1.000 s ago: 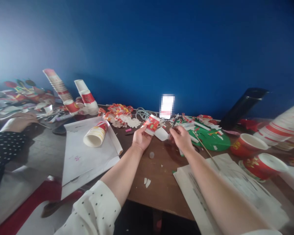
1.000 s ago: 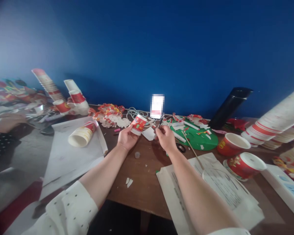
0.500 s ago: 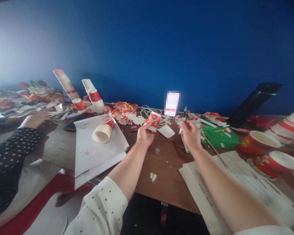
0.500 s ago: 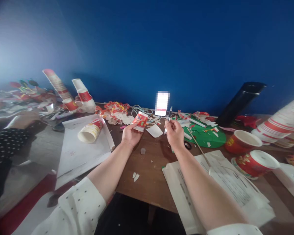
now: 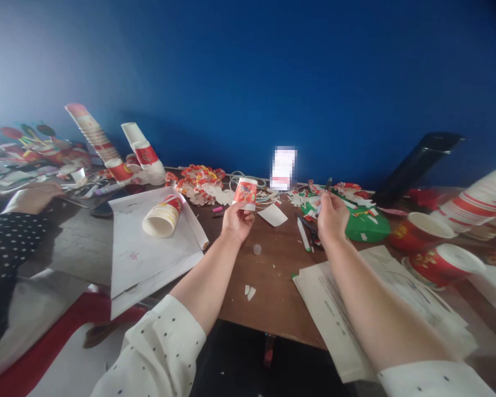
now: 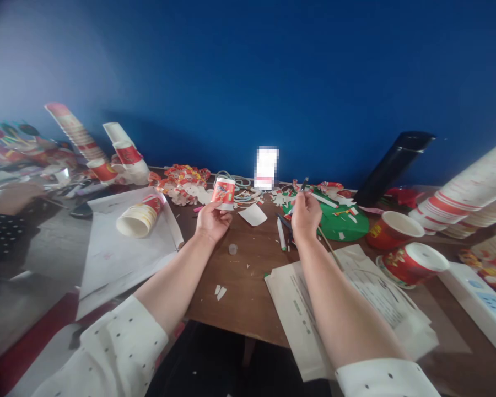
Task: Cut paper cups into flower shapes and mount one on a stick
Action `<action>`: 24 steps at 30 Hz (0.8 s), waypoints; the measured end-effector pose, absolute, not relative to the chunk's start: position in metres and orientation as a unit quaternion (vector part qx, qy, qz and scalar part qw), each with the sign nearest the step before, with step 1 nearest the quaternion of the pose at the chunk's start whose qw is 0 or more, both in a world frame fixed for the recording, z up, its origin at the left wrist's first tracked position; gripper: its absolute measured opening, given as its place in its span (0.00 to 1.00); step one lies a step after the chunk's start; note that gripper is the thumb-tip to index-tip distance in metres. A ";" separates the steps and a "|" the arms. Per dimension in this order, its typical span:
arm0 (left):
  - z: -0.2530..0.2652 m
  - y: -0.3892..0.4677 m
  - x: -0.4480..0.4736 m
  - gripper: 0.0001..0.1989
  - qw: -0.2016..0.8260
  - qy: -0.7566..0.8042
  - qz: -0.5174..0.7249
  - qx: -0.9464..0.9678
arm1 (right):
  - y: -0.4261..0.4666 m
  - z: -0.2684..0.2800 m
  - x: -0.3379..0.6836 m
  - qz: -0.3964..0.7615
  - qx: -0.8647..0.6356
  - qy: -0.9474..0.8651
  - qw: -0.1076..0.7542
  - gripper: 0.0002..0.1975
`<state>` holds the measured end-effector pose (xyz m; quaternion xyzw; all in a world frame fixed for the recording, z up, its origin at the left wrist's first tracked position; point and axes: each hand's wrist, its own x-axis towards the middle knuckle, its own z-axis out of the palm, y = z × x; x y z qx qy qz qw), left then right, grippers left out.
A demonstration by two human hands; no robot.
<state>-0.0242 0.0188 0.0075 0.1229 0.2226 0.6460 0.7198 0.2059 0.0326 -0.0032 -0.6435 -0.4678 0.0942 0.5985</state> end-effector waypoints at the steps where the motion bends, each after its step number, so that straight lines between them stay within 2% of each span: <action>1: 0.007 0.019 -0.024 0.07 0.719 0.227 0.645 0.123 | 0.032 -0.003 0.206 0.098 -0.643 -0.454 0.608 0.18; 3: 0.007 0.019 -0.024 0.07 0.719 0.230 0.644 0.123 | 0.030 -0.001 0.203 0.118 -0.633 -0.439 0.627 0.16; 6: 0.006 0.019 -0.023 0.07 0.722 0.228 0.641 0.126 | 0.023 0.003 0.194 0.142 -0.619 -0.476 0.609 0.16; 10: 0.006 0.019 -0.022 0.06 0.725 0.222 0.640 0.125 | 0.014 0.004 0.183 0.125 -0.629 -0.549 0.537 0.22; 16: 0.006 0.018 -0.021 0.07 0.728 0.212 0.640 0.122 | 0.008 -0.006 0.173 0.092 -0.628 -0.644 0.426 0.22; 24: 0.007 0.016 -0.019 0.08 0.733 0.232 0.626 0.128 | 0.003 -0.005 0.161 0.070 -0.569 -0.669 0.472 0.22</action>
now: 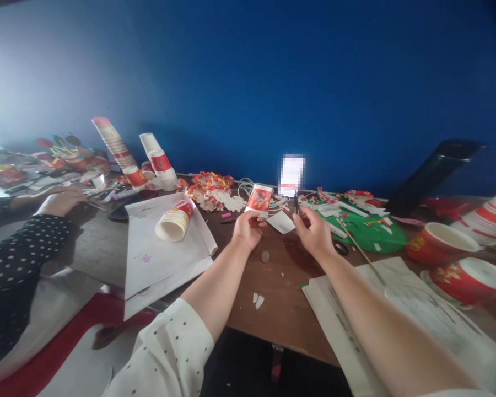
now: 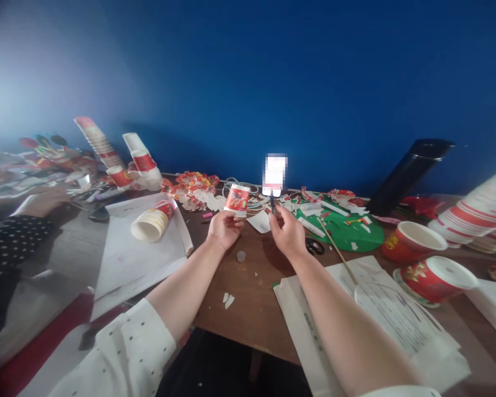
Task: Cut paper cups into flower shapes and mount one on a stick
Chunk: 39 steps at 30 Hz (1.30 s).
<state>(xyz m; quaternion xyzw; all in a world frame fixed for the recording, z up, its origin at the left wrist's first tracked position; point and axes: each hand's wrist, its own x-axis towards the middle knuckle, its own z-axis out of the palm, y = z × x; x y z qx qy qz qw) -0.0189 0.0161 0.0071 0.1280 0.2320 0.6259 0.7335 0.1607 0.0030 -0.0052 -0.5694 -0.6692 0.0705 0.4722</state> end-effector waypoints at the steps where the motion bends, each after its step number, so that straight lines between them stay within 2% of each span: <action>1: 0.007 0.016 -0.018 0.08 0.734 0.236 0.623 0.131 | 0.002 -0.005 0.160 0.077 -0.560 -0.670 0.481 0.22; 5: 0.007 0.016 -0.017 0.10 0.733 0.244 0.619 0.140 | 0.000 -0.005 0.156 0.092 -0.538 -0.677 0.494 0.22; 14: 0.004 0.016 -0.010 0.11 0.687 0.300 0.631 0.199 | -0.003 -0.005 0.154 0.098 -0.572 -0.684 0.441 0.24; 21: 0.000 0.018 -0.009 0.10 0.658 0.341 0.634 0.222 | 0.004 -0.003 0.164 0.096 -0.707 -0.639 0.289 0.25; 25: 0.000 0.020 -0.009 0.09 0.660 0.349 0.629 0.218 | 0.002 -0.002 0.162 0.092 -0.724 -0.635 0.253 0.25; 29: 0.000 0.020 -0.008 0.09 0.663 0.353 0.621 0.222 | 0.001 0.005 0.163 0.078 -0.727 -0.631 0.260 0.25; 34: -0.001 0.021 -0.007 0.07 0.660 0.355 0.622 0.225 | 0.009 0.022 0.195 0.035 -0.742 -0.566 0.357 0.21; 36: -0.002 0.021 -0.006 0.07 0.663 0.356 0.619 0.226 | 0.011 0.031 0.210 0.023 -0.750 -0.547 0.371 0.19; 37: -0.002 0.021 -0.006 0.06 0.664 0.355 0.618 0.227 | 0.010 0.036 0.216 0.020 -0.755 -0.548 0.358 0.18; 39: -0.002 0.021 -0.005 0.07 0.667 0.352 0.615 0.229 | 0.006 0.045 0.224 0.023 -0.773 -0.573 0.271 0.15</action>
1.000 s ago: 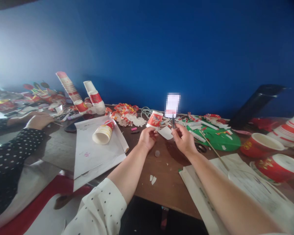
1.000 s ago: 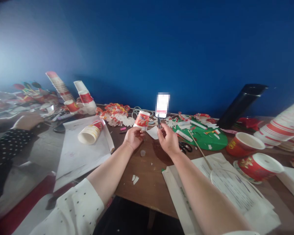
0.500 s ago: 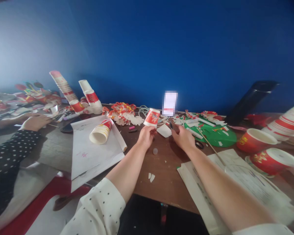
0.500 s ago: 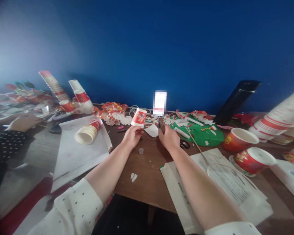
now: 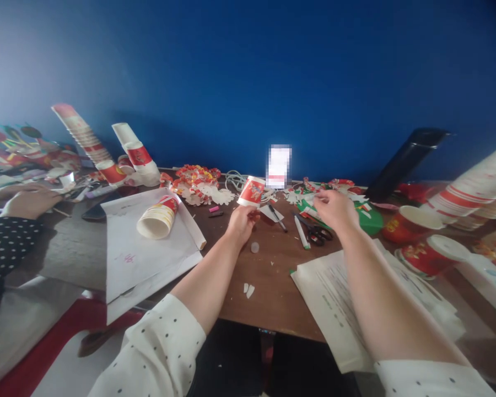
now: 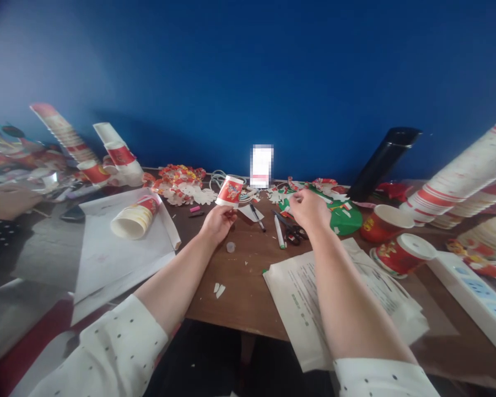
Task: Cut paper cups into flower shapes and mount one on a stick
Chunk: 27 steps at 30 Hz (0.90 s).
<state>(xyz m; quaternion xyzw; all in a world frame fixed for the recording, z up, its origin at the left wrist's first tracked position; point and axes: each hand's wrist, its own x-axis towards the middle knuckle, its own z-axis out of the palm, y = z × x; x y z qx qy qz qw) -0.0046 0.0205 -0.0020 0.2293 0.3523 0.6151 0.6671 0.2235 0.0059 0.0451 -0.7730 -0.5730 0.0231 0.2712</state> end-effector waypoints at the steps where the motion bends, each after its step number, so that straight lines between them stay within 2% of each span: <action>1: -0.002 0.020 -0.004 0.07 0.669 0.351 0.614 0.230 | 0.003 0.049 0.225 0.026 -0.780 -0.590 0.206 0.14; 4: -0.003 0.020 -0.004 0.08 0.673 0.349 0.610 0.229 | -0.008 0.057 0.225 0.036 -0.780 -0.624 0.024 0.09; 6: -0.003 0.020 -0.004 0.09 0.675 0.347 0.611 0.226 | -0.012 0.057 0.223 0.043 -0.773 -0.632 -0.037 0.09; 9: -0.002 0.019 -0.004 0.07 0.675 0.341 0.616 0.222 | -0.014 0.050 0.220 0.059 -0.757 -0.647 -0.067 0.12; 14: 0.001 0.017 -0.005 0.05 0.673 0.334 0.624 0.213 | -0.010 0.041 0.219 0.052 -0.751 -0.655 -0.061 0.15; 17: 0.000 0.018 -0.005 0.05 0.672 0.317 0.636 0.208 | -0.007 0.042 0.221 0.036 -0.761 -0.647 0.024 0.17; 20: -0.002 0.020 -0.004 0.05 0.681 0.299 0.633 0.213 | -0.005 0.045 0.217 0.057 -0.744 -0.622 0.238 0.20; 23: -0.002 0.019 -0.003 0.07 0.691 0.284 0.625 0.226 | -0.004 0.043 0.203 0.215 -0.648 -0.577 0.447 0.24; 25: -0.001 0.018 -0.002 0.07 0.692 0.280 0.623 0.235 | -0.003 0.041 0.190 0.333 -0.581 -0.531 0.519 0.28; 27: 0.001 0.015 -0.001 0.06 0.690 0.281 0.622 0.242 | -0.002 0.039 0.178 0.403 -0.521 -0.498 0.564 0.30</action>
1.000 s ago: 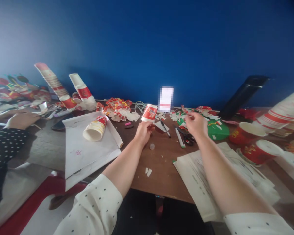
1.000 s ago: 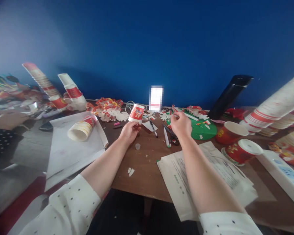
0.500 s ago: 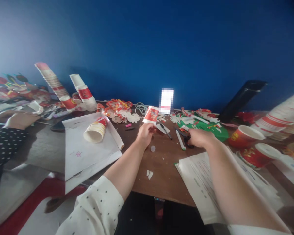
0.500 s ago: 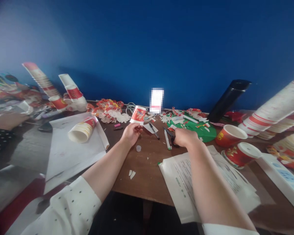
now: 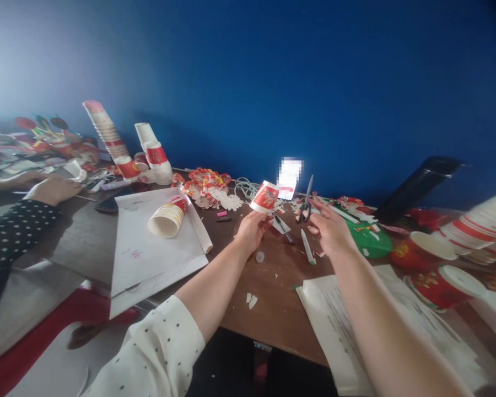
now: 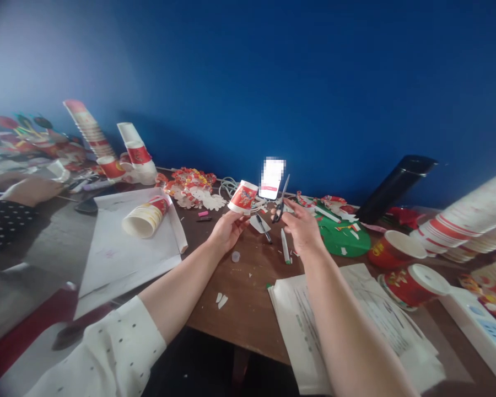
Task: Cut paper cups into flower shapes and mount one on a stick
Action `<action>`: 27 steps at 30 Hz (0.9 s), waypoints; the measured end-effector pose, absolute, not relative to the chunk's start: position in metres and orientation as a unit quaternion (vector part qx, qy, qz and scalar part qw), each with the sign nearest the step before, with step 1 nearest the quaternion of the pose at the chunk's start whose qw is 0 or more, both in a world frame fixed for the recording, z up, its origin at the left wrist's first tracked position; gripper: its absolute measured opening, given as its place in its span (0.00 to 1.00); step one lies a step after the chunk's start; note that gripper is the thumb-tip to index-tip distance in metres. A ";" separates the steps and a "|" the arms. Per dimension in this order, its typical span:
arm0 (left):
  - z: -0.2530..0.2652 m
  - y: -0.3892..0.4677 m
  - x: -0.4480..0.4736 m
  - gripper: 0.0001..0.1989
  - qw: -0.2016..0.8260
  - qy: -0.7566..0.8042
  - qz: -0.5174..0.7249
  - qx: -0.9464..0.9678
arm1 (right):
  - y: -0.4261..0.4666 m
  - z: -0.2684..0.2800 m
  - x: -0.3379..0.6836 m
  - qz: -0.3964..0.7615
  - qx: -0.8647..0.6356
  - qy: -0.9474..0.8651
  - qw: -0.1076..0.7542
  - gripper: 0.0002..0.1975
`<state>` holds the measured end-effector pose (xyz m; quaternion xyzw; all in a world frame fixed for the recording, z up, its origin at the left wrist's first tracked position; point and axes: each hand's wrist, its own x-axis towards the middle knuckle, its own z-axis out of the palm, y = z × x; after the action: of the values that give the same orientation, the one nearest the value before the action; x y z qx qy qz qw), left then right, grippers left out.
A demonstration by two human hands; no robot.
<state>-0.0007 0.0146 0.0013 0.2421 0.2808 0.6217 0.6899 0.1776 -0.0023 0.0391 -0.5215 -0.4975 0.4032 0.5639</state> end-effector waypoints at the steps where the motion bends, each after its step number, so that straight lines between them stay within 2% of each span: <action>1: 0.003 0.013 0.000 0.06 0.689 0.282 0.621 0.246 | -0.002 0.038 0.172 0.424 -0.497 -0.485 0.582 0.31; 4: 0.007 0.009 0.003 0.06 0.682 0.287 0.618 0.265 | 0.000 0.034 0.160 0.458 -0.459 -0.456 0.610 0.30; 8: 0.003 0.007 0.008 0.06 0.661 0.292 0.622 0.300 | 0.002 0.026 0.151 0.482 -0.478 -0.390 0.622 0.26; 13: -0.009 0.004 0.015 0.11 0.623 0.334 0.594 0.383 | 0.006 0.015 0.141 0.525 -0.408 -0.368 0.650 0.27; 19: -0.003 -0.011 0.019 0.07 0.519 0.384 0.539 0.541 | 0.004 0.012 0.132 0.571 -0.338 -0.372 0.649 0.23; 22: 0.005 -0.013 0.014 0.10 0.592 0.335 0.528 0.509 | 0.002 0.016 0.137 0.597 -0.328 -0.370 0.632 0.20; 25: 0.013 -0.012 0.007 0.13 0.730 0.266 0.525 0.348 | 0.001 0.018 0.145 0.615 -0.309 -0.395 0.609 0.17; 27: 0.017 -0.010 0.004 0.10 0.785 0.224 0.524 0.243 | 0.000 0.016 0.147 0.611 -0.304 -0.417 0.601 0.17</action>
<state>0.0040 -0.0104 0.0169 0.2426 0.2241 0.5239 0.7851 0.1474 -0.0001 0.0159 -0.3039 -0.4169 0.6107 0.6007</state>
